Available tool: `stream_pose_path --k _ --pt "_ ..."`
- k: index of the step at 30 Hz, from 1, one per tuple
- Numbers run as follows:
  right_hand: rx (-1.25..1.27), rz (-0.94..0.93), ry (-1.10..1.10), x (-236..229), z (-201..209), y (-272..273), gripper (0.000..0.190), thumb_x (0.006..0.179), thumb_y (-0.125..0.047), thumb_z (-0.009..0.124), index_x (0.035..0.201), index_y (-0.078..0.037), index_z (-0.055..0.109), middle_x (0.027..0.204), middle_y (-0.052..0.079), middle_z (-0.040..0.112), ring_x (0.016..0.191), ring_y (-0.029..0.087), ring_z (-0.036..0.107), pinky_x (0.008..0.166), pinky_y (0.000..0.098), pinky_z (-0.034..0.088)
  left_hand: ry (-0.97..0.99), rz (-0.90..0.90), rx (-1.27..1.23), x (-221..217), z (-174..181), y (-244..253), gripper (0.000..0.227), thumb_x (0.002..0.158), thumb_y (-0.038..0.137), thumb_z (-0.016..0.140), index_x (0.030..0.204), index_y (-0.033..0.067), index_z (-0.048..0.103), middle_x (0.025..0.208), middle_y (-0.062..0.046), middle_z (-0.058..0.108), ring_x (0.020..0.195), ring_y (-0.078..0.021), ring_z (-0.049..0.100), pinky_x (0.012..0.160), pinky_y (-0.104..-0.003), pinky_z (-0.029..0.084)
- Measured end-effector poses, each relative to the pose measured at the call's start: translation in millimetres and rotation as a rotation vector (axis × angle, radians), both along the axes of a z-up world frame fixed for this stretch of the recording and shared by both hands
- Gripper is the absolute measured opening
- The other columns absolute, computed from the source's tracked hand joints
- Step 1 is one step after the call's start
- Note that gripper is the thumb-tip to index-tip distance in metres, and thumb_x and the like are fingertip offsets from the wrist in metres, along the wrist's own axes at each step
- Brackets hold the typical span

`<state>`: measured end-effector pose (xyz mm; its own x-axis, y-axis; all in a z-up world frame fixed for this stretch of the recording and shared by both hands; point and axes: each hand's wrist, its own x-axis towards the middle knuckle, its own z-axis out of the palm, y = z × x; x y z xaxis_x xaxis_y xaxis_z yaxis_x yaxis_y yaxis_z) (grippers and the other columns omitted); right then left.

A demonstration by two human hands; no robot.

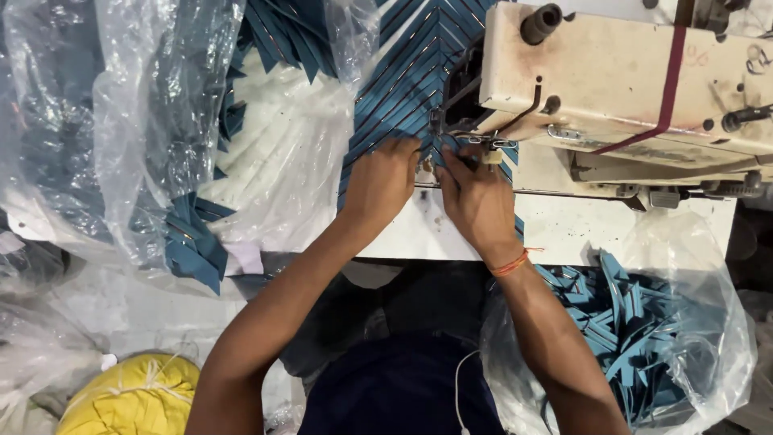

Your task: Stitching multiple blue fabric shoe components using an industrial sewing machine.

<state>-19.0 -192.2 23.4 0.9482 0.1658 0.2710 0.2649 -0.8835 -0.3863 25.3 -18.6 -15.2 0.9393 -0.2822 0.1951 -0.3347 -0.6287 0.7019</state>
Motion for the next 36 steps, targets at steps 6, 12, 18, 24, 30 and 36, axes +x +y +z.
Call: stream_pose_path --k 6,12,18,24,30,36 --pt "-0.107 0.001 0.022 9.7 -6.6 1.0 0.031 0.095 -0.017 0.072 0.122 -0.003 0.073 0.108 0.020 0.070 0.083 0.039 0.068 0.066 0.0471 0.054 0.021 0.013 0.049 3.2 -0.8 -7.9 0.014 0.093 0.006 0.062 0.104 0.0011 0.068 0.094 -0.020 0.072 0.072 -0.0390 0.071 0.061 -0.047 0.056" --pt "-0.032 0.053 0.017 18.3 -10.2 -3.8 0.027 0.099 -0.014 0.068 0.121 -0.001 0.071 0.102 0.021 0.070 0.086 0.042 0.067 0.073 0.0488 0.054 -0.001 -0.005 0.089 9.9 -3.7 -12.9 0.011 0.091 0.002 0.062 0.101 -0.0010 0.065 0.093 -0.020 0.071 0.073 -0.0360 0.072 0.061 -0.044 0.057" --pt "-0.078 0.030 0.003 24.4 -11.4 0.7 0.025 0.101 -0.015 0.067 0.121 0.001 0.072 0.096 0.027 0.068 0.082 0.045 0.065 0.071 0.0503 0.053 -0.032 0.016 0.098 16.1 -7.9 -18.0 0.024 0.081 -0.003 0.065 0.105 -0.0025 0.065 0.099 -0.020 0.070 0.073 -0.0355 0.072 0.062 -0.042 0.058" --pt "-0.099 0.023 0.014 31.3 -12.9 1.9 0.019 0.104 -0.016 0.064 0.113 -0.001 0.072 0.093 0.022 0.070 0.083 0.041 0.066 0.073 0.0499 0.053 -0.060 0.025 0.149 23.5 -11.7 -23.2 0.030 0.077 -0.004 0.069 0.107 -0.0041 0.065 0.100 -0.020 0.068 0.072 -0.0345 0.073 0.060 -0.041 0.059" --pt "-0.095 -0.071 0.077 33.2 -32.5 -3.0 0.016 0.105 -0.018 0.068 0.107 -0.004 0.074 0.093 0.020 0.072 0.083 0.040 0.067 0.074 0.0488 0.052 -0.060 0.042 0.184 30.8 -14.6 -22.8 0.021 0.084 0.004 0.065 0.104 -0.0033 0.063 0.099 -0.021 0.068 0.071 -0.0333 0.073 0.057 -0.040 0.059" --pt "-0.040 -0.103 -0.085 -28.1 26.2 -65.1 0.022 0.092 -0.014 0.080 0.111 -0.005 0.076 0.113 0.018 0.074 0.104 0.037 0.069 0.092 0.0440 0.053 -0.407 0.171 0.214 87.0 -27.0 56.0 0.031 0.092 0.003 0.057 0.122 0.0066 0.065 0.116 -0.015 0.065 0.100 -0.0356 0.061 0.081 -0.047 0.050"
